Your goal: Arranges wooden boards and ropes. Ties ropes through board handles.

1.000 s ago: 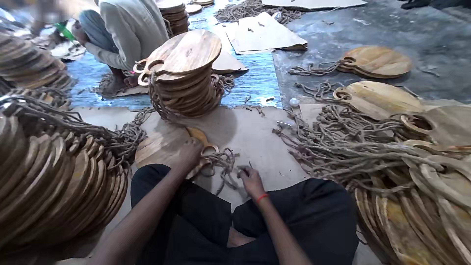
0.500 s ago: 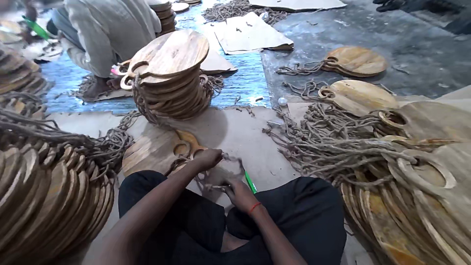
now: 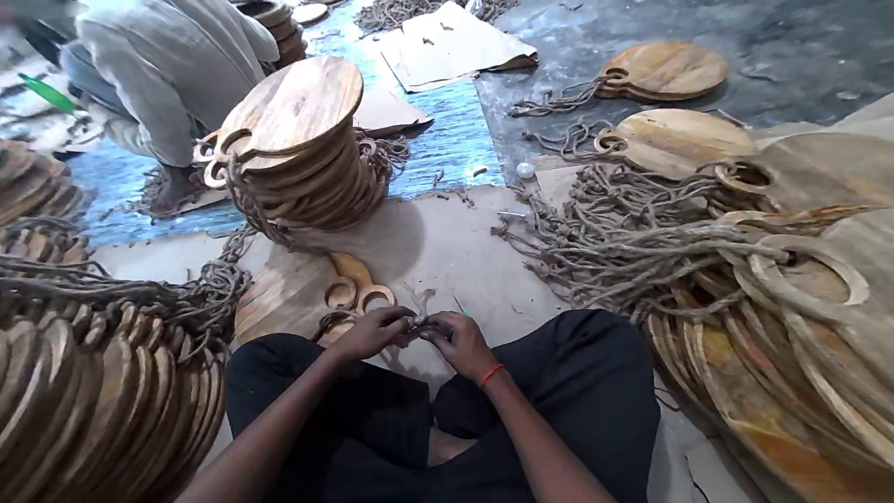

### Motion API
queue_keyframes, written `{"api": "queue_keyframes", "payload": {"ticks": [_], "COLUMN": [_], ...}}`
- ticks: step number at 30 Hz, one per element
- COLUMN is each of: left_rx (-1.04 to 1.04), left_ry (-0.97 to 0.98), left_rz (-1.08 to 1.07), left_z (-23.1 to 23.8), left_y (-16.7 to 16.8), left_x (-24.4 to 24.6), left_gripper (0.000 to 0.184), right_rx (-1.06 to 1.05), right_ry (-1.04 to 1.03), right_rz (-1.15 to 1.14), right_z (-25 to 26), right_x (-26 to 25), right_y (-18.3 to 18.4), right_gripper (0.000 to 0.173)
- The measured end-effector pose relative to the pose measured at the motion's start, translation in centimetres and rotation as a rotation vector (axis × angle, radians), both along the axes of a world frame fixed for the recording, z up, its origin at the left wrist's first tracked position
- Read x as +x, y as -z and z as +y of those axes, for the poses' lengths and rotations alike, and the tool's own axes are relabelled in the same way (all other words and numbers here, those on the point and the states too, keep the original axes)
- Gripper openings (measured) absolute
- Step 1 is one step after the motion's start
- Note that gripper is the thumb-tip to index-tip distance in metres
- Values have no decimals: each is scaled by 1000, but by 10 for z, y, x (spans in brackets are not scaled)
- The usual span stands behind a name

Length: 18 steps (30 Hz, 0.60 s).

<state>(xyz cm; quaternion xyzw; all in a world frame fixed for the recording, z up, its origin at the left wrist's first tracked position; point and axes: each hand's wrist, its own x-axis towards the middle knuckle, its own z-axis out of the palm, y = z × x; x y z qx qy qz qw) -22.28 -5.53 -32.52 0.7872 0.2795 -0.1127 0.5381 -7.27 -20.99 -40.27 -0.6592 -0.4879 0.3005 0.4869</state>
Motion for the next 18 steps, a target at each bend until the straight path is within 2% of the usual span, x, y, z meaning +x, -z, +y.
{"api": "queue_keyframes", "payload": {"ticks": [3,6,11,13,15,17,18], "left_rx": [16,8,-128,-61,86,191,220], "left_ry": [-18,9,-12,40,157,239,259], "left_rz": [-6,11,-3,42,139,164,153], "left_z": [5,-1,-13,-10,-7,-4,-3], "left_y": [1,7,13,13,0,-18,-25], "left_x": [9,13,17,17,23,31,34], "left_gripper": [27,29,30,29,31,30,30], "right_rx": [13,-20,-77,-53,22,103,93], "right_ry": [45,57,143,207,197,51,-31], "right_rz": [85,108,-26,-130,-306,-436,-413], "right_z": [0,1,-1,-1,-1,3,5], "right_x": [3,7,7,3,1,2,1], "right_y": [-4,-2,-3,-7,-14,-22,-25], "right_gripper": [21,18,20,23,47,73,77]}}
